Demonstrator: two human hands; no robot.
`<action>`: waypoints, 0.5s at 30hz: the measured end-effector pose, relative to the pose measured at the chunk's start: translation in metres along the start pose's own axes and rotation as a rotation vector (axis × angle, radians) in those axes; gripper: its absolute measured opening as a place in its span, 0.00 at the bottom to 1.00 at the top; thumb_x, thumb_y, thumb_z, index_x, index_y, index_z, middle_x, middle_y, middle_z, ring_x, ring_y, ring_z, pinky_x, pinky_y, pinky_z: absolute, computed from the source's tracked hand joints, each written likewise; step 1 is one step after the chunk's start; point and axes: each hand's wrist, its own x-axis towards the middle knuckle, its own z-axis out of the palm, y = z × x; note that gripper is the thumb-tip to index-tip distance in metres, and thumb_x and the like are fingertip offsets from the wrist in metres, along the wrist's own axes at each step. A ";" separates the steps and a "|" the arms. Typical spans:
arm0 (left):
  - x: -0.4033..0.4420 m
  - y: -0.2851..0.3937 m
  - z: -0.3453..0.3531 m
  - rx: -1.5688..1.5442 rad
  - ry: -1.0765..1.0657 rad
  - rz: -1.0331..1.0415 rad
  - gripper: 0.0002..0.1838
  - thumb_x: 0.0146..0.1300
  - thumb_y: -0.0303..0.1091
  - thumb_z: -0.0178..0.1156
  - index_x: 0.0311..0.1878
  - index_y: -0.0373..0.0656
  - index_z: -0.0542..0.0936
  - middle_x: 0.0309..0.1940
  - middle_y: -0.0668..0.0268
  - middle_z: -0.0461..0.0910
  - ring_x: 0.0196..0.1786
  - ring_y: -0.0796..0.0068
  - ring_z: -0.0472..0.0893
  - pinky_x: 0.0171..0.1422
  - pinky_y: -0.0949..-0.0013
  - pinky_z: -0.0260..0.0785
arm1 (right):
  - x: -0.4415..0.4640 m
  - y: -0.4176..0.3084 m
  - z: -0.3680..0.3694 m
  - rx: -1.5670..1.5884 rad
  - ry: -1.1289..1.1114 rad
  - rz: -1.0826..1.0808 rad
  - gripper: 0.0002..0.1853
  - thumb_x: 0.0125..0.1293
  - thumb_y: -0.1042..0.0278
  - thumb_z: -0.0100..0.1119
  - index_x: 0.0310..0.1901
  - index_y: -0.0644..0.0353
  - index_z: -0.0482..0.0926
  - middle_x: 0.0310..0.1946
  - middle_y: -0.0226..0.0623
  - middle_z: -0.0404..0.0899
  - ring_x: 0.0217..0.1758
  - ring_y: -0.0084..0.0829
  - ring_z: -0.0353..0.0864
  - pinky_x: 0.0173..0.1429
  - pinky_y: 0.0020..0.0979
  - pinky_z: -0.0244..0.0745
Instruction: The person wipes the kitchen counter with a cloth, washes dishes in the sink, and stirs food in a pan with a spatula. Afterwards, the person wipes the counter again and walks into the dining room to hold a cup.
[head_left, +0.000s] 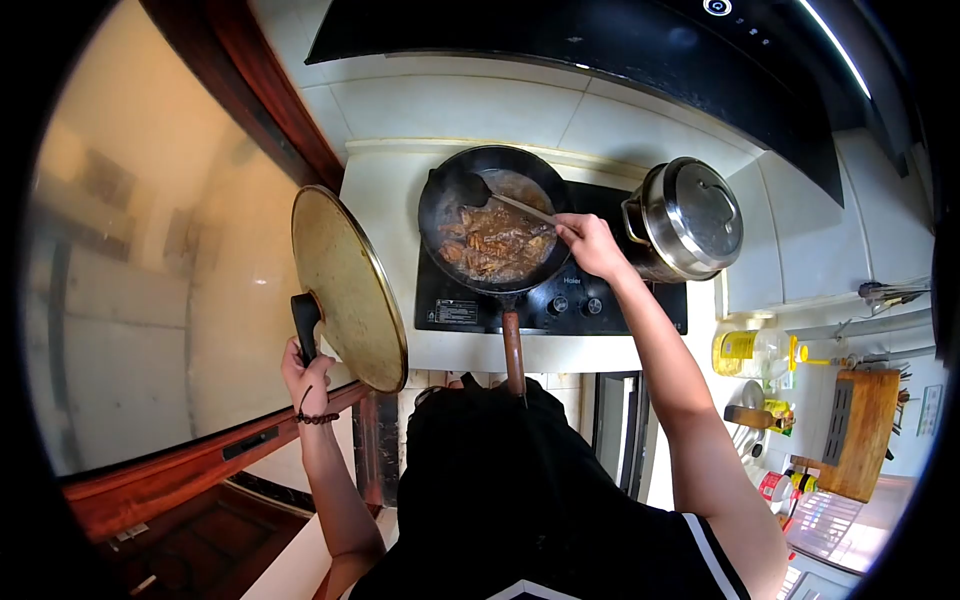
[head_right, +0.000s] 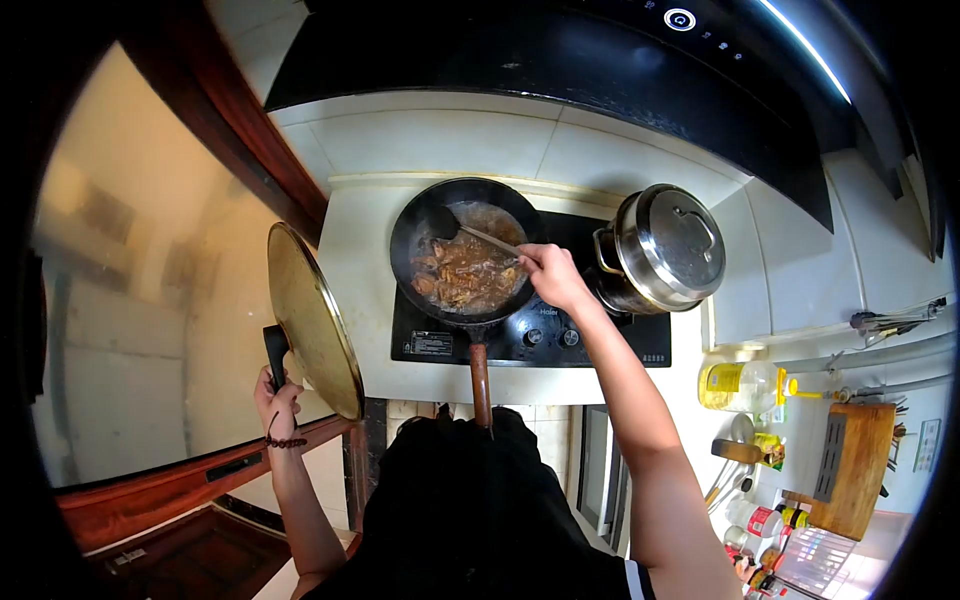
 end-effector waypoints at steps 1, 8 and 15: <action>0.001 0.001 0.001 -0.004 -0.003 -0.005 0.14 0.50 0.17 0.58 0.39 0.43 0.73 0.26 0.75 0.68 0.20 0.87 0.63 0.20 0.78 0.52 | 0.003 -0.005 0.013 -0.050 0.018 0.007 0.14 0.71 0.70 0.60 0.54 0.68 0.82 0.44 0.58 0.85 0.52 0.47 0.87 0.55 0.37 0.79; 0.004 -0.004 -0.004 -0.023 -0.014 -0.017 0.13 0.51 0.18 0.58 0.40 0.43 0.74 0.26 0.75 0.69 0.20 0.87 0.64 0.20 0.79 0.53 | 0.002 -0.013 0.047 -0.011 0.021 0.100 0.11 0.67 0.74 0.55 0.47 0.64 0.83 0.38 0.63 0.81 0.49 0.60 0.81 0.51 0.48 0.78; 0.007 -0.010 -0.005 -0.007 -0.011 0.020 0.13 0.50 0.17 0.58 0.40 0.42 0.74 0.25 0.74 0.69 0.20 0.87 0.64 0.20 0.78 0.52 | -0.008 -0.030 0.046 -0.082 0.044 0.085 0.09 0.66 0.75 0.55 0.44 0.65 0.83 0.36 0.64 0.79 0.47 0.62 0.81 0.48 0.50 0.76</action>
